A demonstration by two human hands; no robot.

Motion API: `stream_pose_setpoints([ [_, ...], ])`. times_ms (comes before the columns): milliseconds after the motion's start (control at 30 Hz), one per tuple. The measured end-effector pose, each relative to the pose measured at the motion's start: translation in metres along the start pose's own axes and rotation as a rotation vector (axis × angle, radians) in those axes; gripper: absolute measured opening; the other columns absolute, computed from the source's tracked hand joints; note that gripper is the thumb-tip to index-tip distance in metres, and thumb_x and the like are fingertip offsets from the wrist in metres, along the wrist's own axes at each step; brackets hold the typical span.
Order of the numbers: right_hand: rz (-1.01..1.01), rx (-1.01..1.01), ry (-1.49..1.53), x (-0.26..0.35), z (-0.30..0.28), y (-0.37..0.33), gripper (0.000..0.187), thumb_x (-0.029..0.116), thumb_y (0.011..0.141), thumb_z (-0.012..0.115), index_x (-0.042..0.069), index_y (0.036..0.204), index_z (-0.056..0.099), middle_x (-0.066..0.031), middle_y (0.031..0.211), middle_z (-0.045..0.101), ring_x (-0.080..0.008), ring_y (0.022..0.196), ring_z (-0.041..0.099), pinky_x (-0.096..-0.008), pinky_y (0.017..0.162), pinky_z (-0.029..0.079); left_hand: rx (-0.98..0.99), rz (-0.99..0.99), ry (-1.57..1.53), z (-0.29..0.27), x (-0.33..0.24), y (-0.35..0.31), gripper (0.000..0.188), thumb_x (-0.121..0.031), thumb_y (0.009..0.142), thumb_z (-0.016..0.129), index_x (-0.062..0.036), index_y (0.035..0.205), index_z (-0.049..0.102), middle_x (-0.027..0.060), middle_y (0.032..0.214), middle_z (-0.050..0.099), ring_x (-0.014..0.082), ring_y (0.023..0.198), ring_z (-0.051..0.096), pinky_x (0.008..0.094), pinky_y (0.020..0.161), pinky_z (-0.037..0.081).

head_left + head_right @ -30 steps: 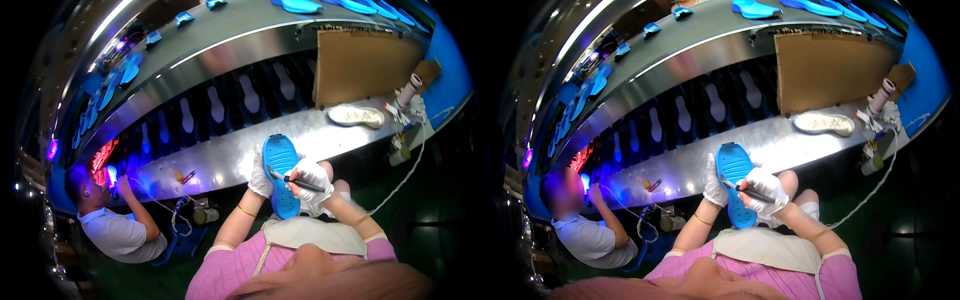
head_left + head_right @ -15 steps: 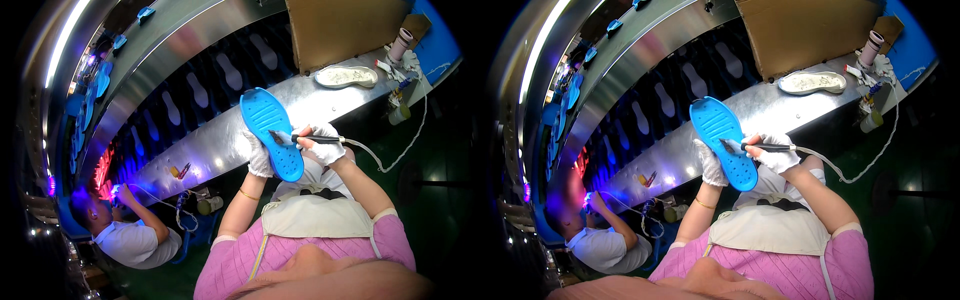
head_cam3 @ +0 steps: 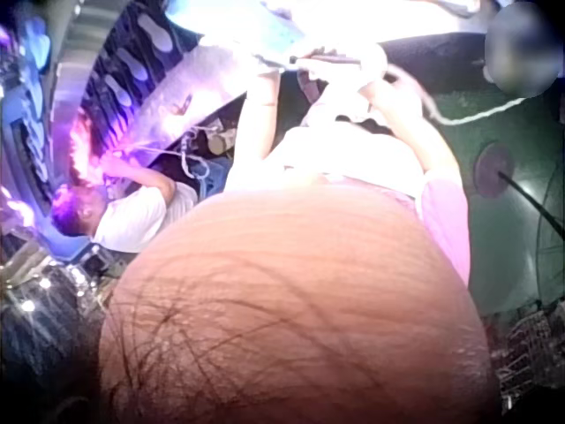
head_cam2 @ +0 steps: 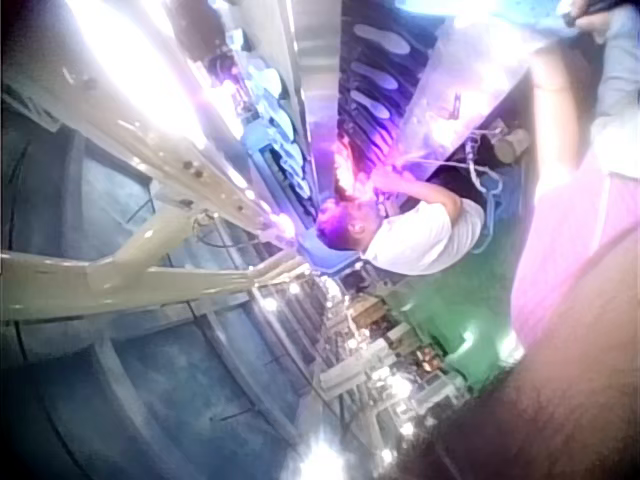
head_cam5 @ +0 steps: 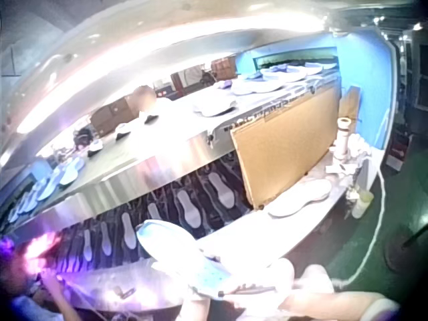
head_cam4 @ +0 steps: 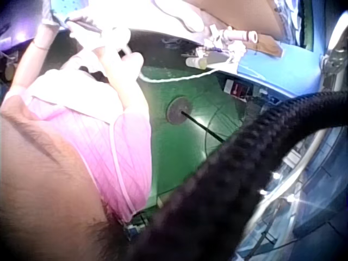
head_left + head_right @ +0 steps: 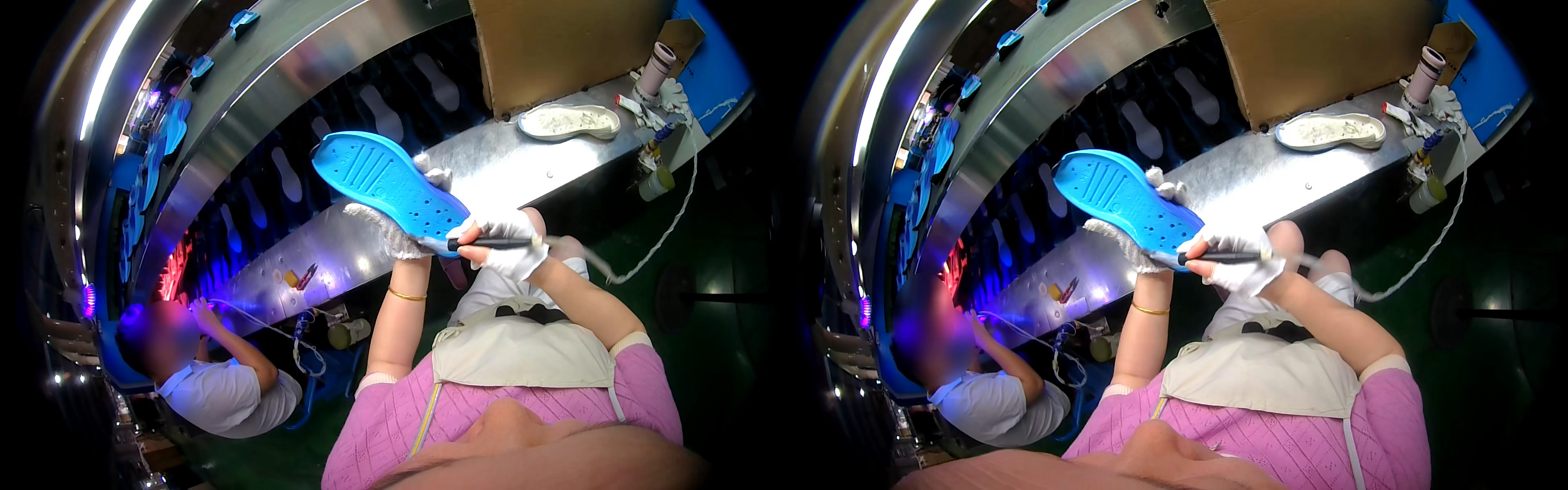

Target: The person uses a brush tool to apply a substance to blue shoe soles, picking them one by one from a moving conveyor belt and returning them to the belt after coating the bottom surface.

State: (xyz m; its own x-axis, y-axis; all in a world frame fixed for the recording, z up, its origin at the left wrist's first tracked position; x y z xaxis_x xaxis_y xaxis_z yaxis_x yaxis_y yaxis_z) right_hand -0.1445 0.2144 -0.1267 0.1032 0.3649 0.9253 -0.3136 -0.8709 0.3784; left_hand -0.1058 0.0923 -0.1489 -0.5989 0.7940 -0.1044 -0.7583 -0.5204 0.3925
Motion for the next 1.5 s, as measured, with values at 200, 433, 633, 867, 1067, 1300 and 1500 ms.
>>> stream_pose_setpoints([
  [200, 0.332, -0.277, 0.301, -0.033, -0.024, -0.005, 0.011, 0.0, 0.076, 0.065, 0.002, 0.086, 0.06, -0.0093, 0.08, 0.064, -0.0119, 0.067, 0.06, -0.0234, 0.062, 0.048, 0.033, -0.013, 0.183, 0.019, -0.016, 0.004, 0.096, -0.07, 0.061, 0.062, -0.0062, 0.13, 0.04, 0.0178, 0.118, 0.051, 0.0334, 0.106, 0.053, 0.0458, 0.099, 0.04],
  [433, 0.538, -0.078, 0.737, -0.041, -0.008, -0.002, 0.011, 0.004, 0.075, 0.063, 0.002, 0.085, 0.059, -0.0119, 0.079, 0.063, -0.015, 0.067, 0.06, -0.0263, 0.064, 0.05, 0.285, -0.108, 0.209, 0.034, -0.013, 0.014, 0.111, -0.076, 0.054, 0.058, -0.0013, 0.133, 0.034, 0.0232, 0.125, 0.046, 0.0386, 0.109, 0.052, 0.0493, 0.091, 0.046],
  [633, 0.214, 0.045, -0.223, -0.022, -0.026, 0.009, 0.008, 0.007, 0.075, 0.066, 0.009, 0.081, 0.061, -0.0042, 0.082, 0.063, -0.0138, 0.081, 0.06, -0.0274, 0.074, 0.048, 0.021, -0.159, 0.734, 0.002, -0.027, 0.015, 0.114, -0.085, 0.053, 0.047, 0.0005, 0.129, 0.039, 0.0227, 0.119, 0.052, 0.0335, 0.102, 0.058, 0.0442, 0.081, 0.053],
  [867, 0.568, 0.303, 0.099, -0.031, -0.018, 0.011, 0.011, -0.002, 0.068, 0.068, 0.003, 0.075, 0.061, -0.0061, 0.083, 0.063, -0.0148, 0.082, 0.059, -0.0273, 0.077, 0.048, -0.039, -0.513, 1.036, 0.002, -0.008, 0.026, 0.107, -0.081, 0.06, 0.047, 0.0036, 0.126, 0.043, 0.0188, 0.109, 0.058, 0.0263, 0.088, 0.064, 0.0349, 0.075, 0.055],
  [1067, 0.4, 0.218, -0.375, -0.024, -0.017, 0.018, 0.019, -0.003, 0.069, 0.066, 0.008, 0.085, 0.062, -0.0048, 0.085, 0.063, -0.0152, 0.085, 0.058, -0.0262, 0.079, 0.046, -0.346, -0.686, 1.078, -0.018, -0.008, 0.03, 0.082, -0.072, 0.075, 0.044, -0.003, 0.119, 0.051, 0.0154, 0.093, 0.062, 0.0237, 0.076, 0.064, 0.0327, 0.066, 0.055],
  [1300, 0.461, 0.132, -0.037, -0.03, -0.025, 0.026, 0.014, -0.007, 0.069, 0.061, 0.004, 0.076, 0.06, -0.0073, 0.08, 0.061, -0.0153, 0.079, 0.059, -0.0259, 0.074, 0.048, -0.527, -0.615, 1.196, -0.026, -0.012, 0.026, 0.067, -0.063, 0.082, 0.047, -0.0029, 0.113, 0.051, 0.0132, 0.085, 0.06, 0.0215, 0.063, 0.06, 0.0335, 0.056, 0.053],
  [1500, 0.327, 0.223, -0.165, -0.019, -0.034, 0.035, 0.01, -0.003, 0.069, 0.063, 0.005, 0.073, 0.059, -0.0064, 0.078, 0.06, -0.0159, 0.077, 0.059, -0.0267, 0.072, 0.048, -0.546, -0.707, 1.279, -0.021, -0.016, 0.021, 0.07, -0.063, 0.082, 0.048, -0.0027, 0.118, 0.05, 0.0141, 0.093, 0.06, 0.0214, 0.07, 0.061, 0.0331, 0.06, 0.053],
])
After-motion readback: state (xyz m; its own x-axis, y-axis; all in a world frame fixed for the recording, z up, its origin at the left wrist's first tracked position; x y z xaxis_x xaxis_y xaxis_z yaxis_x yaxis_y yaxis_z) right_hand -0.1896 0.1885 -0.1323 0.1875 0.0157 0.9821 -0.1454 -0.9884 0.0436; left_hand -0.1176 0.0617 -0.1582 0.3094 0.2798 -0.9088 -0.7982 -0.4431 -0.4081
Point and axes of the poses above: each hand's wrist, its own y-axis towards the middle knuckle, its own z-axis out of the palm, x = y × z, the point moved 8 cm from there along y, towards the middle knuckle
